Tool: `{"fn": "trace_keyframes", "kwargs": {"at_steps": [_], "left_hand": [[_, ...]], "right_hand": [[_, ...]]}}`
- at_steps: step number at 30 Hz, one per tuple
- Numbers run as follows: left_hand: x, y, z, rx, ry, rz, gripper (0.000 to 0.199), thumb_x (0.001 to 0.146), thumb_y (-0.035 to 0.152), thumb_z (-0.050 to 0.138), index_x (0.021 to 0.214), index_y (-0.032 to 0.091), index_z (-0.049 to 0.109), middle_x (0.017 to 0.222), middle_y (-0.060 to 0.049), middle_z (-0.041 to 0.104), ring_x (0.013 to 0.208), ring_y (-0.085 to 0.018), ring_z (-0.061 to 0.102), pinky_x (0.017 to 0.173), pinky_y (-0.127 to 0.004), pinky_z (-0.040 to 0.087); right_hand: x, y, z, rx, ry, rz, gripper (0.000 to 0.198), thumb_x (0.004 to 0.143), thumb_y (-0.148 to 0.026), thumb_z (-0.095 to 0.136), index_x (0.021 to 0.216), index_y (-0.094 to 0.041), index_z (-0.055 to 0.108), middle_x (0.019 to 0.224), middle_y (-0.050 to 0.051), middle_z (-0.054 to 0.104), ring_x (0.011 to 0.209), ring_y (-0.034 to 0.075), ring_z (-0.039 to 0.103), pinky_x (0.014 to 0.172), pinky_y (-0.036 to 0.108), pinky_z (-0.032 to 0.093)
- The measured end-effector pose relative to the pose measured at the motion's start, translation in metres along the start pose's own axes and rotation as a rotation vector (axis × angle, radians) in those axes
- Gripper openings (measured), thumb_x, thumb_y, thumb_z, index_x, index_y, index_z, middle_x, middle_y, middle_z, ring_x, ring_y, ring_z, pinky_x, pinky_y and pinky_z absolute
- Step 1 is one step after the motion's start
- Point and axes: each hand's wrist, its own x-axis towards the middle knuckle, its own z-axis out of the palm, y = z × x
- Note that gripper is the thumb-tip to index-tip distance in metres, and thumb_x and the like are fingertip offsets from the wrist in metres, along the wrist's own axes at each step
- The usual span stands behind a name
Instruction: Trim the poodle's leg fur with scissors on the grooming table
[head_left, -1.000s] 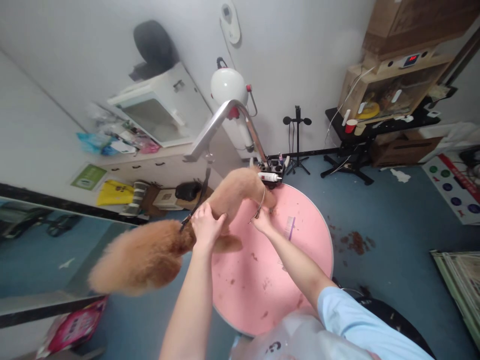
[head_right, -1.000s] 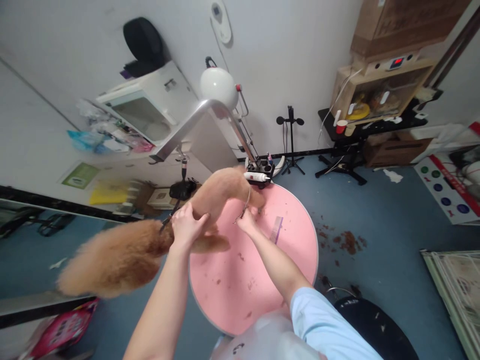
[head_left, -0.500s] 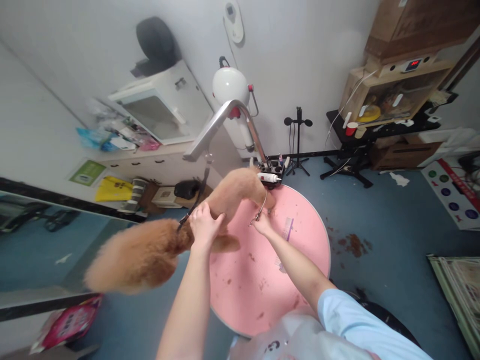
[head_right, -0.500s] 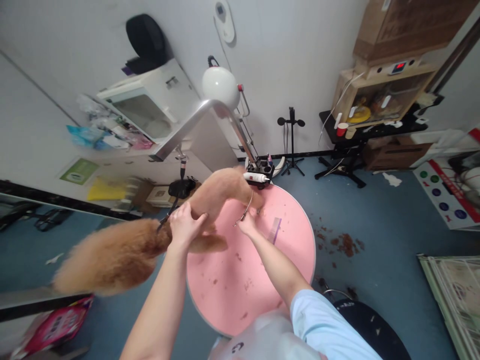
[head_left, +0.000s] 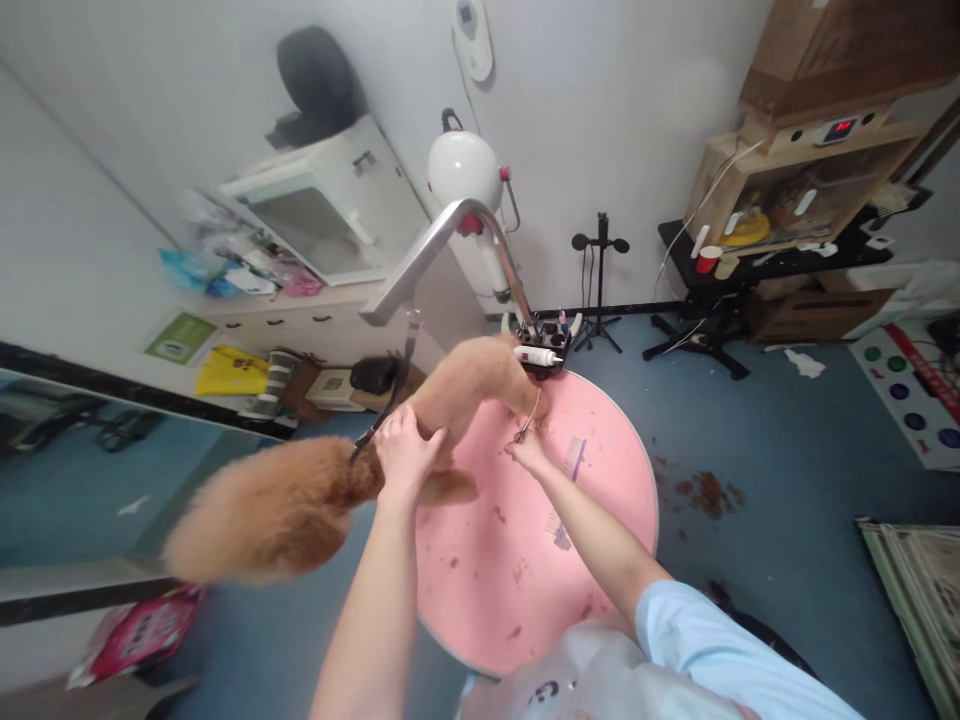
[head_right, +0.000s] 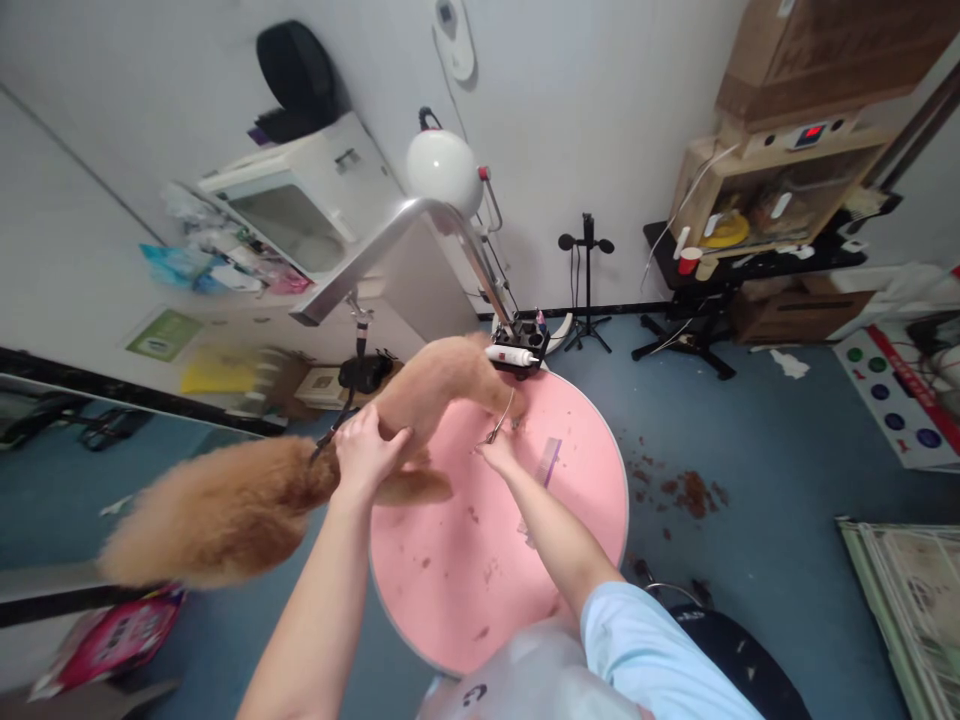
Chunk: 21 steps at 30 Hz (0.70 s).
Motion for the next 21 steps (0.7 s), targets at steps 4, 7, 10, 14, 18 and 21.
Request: {"fn": "trace_keyframes", "kwargs": {"at_steps": [4, 7, 10, 14, 18, 21], "left_hand": [[-0.001, -0.001, 0.001, -0.007, -0.002, -0.006, 0.071, 0.079, 0.044, 0.071, 0.138, 0.008, 0.053, 0.140, -0.016, 0.052, 0.134, -0.030, 0.047, 0.117, -0.045, 0.035], [-0.001, -0.002, 0.002, -0.008, 0.001, -0.005, 0.072, 0.079, 0.044, 0.069, 0.140, 0.008, 0.052, 0.141, -0.017, 0.050, 0.135, -0.030, 0.046, 0.117, -0.046, 0.035], [-0.001, -0.001, 0.002, 0.006, -0.011, -0.008, 0.072, 0.080, 0.044, 0.068, 0.140, 0.008, 0.051, 0.142, -0.016, 0.050, 0.136, -0.029, 0.045, 0.117, -0.045, 0.034], [-0.001, -0.001, 0.001, 0.011, -0.033, -0.020, 0.074, 0.081, 0.045, 0.068, 0.142, 0.008, 0.050, 0.144, -0.015, 0.049, 0.136, -0.029, 0.044, 0.118, -0.045, 0.033], [-0.002, -0.002, 0.001, -0.017, -0.050, -0.028, 0.072, 0.080, 0.044, 0.066, 0.141, 0.009, 0.050, 0.145, -0.015, 0.048, 0.136, -0.030, 0.044, 0.119, -0.048, 0.031], [-0.004, -0.004, 0.004, -0.071, -0.030, -0.015, 0.072, 0.079, 0.045, 0.063, 0.141, 0.012, 0.051, 0.146, -0.015, 0.047, 0.138, -0.031, 0.042, 0.119, -0.049, 0.030]], "right_hand": [[-0.002, -0.003, -0.002, 0.048, -0.014, 0.053, 0.026, 0.067, -0.014, 0.068, 0.086, -0.021, 0.051, 0.057, -0.007, 0.050, 0.050, 0.013, 0.054, 0.044, 0.020, 0.041], [-0.005, -0.006, -0.004, 0.083, -0.019, 0.080, 0.035, 0.069, -0.014, 0.070, 0.098, -0.021, 0.052, 0.058, -0.008, 0.051, 0.049, 0.012, 0.055, 0.044, 0.021, 0.043], [-0.007, -0.009, -0.007, 0.099, -0.013, 0.103, 0.046, 0.065, -0.010, 0.072, 0.104, -0.022, 0.051, 0.059, -0.009, 0.051, 0.049, 0.012, 0.056, 0.045, 0.021, 0.045], [-0.012, -0.013, -0.014, 0.090, -0.050, 0.108, 0.034, 0.069, -0.014, 0.070, 0.097, -0.022, 0.052, 0.063, -0.005, 0.055, 0.055, 0.016, 0.063, 0.050, 0.026, 0.050], [-0.020, -0.022, -0.020, 0.012, -0.085, 0.016, 0.023, 0.071, -0.018, 0.065, 0.089, -0.021, 0.051, 0.066, -0.002, 0.059, 0.061, 0.018, 0.066, 0.055, 0.028, 0.053], [-0.024, -0.035, -0.022, -0.090, -0.080, -0.133, 0.021, 0.069, -0.022, 0.064, 0.086, -0.020, 0.052, 0.069, -0.001, 0.061, 0.066, 0.018, 0.064, 0.059, 0.028, 0.052]]}}
